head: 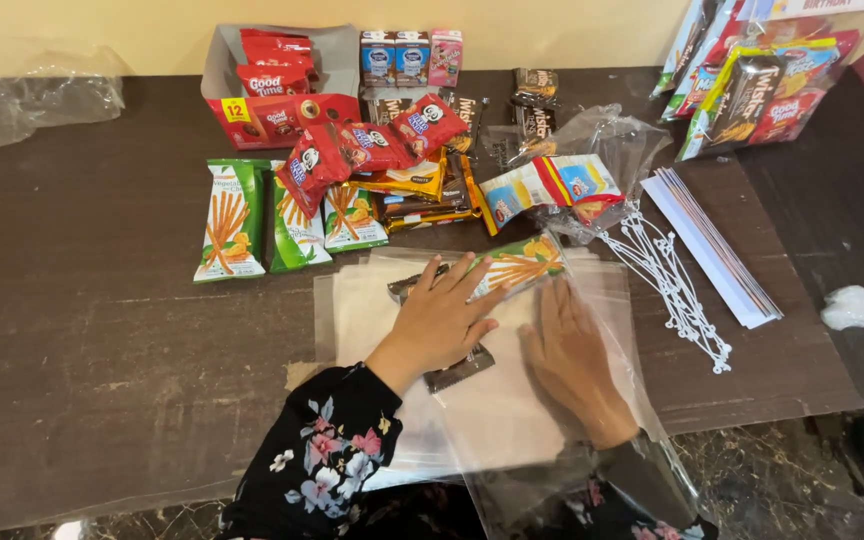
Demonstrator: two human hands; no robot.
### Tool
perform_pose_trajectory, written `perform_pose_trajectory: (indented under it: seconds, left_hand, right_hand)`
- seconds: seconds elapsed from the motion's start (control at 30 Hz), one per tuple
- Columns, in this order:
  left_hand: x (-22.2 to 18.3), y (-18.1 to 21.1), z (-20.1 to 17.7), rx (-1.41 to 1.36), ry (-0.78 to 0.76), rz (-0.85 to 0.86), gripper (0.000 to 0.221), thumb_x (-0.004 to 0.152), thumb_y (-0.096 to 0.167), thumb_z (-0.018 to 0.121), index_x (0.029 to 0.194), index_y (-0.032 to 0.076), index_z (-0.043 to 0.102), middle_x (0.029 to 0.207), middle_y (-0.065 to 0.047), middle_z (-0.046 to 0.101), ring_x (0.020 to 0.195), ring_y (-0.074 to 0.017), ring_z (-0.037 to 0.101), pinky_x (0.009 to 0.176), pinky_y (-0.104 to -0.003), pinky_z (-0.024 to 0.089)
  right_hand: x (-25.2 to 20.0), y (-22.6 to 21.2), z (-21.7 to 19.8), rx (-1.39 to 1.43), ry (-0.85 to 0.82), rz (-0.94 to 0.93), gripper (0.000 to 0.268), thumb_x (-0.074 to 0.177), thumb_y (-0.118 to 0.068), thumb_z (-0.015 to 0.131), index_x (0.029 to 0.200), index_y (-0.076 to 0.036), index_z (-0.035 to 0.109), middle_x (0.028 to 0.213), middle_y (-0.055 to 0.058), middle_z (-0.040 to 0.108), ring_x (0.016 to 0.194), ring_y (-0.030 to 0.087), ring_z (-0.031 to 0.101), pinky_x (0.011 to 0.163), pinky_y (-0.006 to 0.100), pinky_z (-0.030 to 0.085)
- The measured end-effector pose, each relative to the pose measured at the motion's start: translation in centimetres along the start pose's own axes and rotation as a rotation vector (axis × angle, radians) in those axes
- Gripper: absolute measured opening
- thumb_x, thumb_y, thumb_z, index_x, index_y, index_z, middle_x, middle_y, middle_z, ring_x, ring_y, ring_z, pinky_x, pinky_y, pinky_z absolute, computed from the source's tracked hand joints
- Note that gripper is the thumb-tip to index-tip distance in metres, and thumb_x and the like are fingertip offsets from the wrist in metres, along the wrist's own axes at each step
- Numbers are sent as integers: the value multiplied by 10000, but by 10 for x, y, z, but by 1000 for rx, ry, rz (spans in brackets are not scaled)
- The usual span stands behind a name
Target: A person is selecting various packaged snack items from a table and placing them into a clear plastic bag.
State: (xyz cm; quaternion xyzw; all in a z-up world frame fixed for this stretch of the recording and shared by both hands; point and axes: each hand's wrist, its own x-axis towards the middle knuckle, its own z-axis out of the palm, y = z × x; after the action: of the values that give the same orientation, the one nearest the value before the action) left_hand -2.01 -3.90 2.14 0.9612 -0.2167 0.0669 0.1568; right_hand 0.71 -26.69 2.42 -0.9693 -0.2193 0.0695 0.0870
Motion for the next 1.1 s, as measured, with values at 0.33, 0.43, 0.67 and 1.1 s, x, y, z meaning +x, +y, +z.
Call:
perform_pose_trajectory:
  seconds: [0.33,0.43,0.67,1.1]
  left_hand:
    - [1,5,-3,30,29,-29,529,1061,529,331,1522,313,478,1649,-135,349,1546,-344,263,1221,-621,136]
    - [3,8,-6,61,6,-60,534,1051,525,339,1530,321,459,1668,-101,293,1542,-326,234,1208,-601,143]
    - [2,5,-4,96,6,-73,563,1049,549,338,1555,317,423,1668,-92,297,1542,-317,229,1183,-603,185]
    - [4,9,7,44,-29,17,672,1035,563,380,1575,162,379,1682,-39,287,1567,-256,187,1220,-560,122]
  right_hand:
    - [-41,-24,-28,-28,-8,-187,809,1001,-621,273,1597,-75,258,1667,247,177,1540,432,131,1239,533,107]
    - [-66,-4,-1,40,185,-390,688,1047,-538,246,1594,-129,166,1633,259,243,1512,471,203,1220,593,164]
    - [-89,45,16,-79,40,-383,840,1001,-696,237,1641,-156,169,1692,126,174,1566,309,87,1253,418,76]
    - [-193,93,58,15,400,-590,783,931,-428,622,1569,-69,346,1637,143,377,1547,388,332,1261,500,315]
